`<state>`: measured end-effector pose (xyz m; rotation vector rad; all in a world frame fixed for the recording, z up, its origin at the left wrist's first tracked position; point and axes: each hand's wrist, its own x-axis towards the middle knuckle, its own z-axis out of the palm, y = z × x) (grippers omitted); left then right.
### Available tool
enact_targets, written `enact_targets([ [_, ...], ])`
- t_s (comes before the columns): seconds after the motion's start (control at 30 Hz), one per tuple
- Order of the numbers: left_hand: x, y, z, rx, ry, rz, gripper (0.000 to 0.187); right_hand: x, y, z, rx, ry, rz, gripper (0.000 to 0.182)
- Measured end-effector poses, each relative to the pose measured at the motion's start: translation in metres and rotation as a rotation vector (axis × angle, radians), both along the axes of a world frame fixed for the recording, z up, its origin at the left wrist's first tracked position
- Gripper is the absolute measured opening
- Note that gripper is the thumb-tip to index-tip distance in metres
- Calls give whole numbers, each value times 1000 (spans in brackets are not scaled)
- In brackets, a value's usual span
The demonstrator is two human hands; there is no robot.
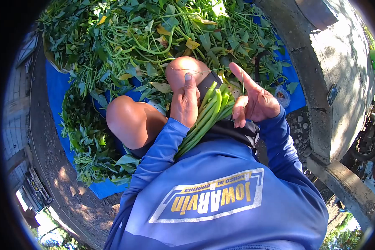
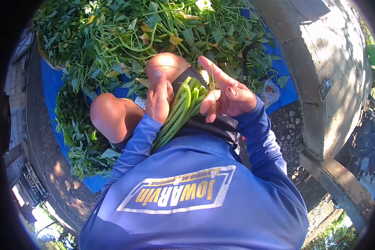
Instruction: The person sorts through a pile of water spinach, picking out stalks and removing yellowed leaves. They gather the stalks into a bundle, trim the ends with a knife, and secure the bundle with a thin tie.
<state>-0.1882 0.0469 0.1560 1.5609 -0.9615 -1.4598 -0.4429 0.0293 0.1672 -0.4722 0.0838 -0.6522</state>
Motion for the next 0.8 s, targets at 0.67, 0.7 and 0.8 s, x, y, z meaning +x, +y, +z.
enact_targets([
  [0.67, 55, 42, 42, -684, -297, 188, 24, 55, 77, 32, -481, 1203, -536, 22],
  [0.7, 59, 41, 47, -584, -285, 79, 27, 48, 87, 10, -96, 1215, -424, 28],
  [0.8, 59, 39, 58, -446, -182, -136, 40, 53, 76, 23, 127, 690, -158, 71],
])
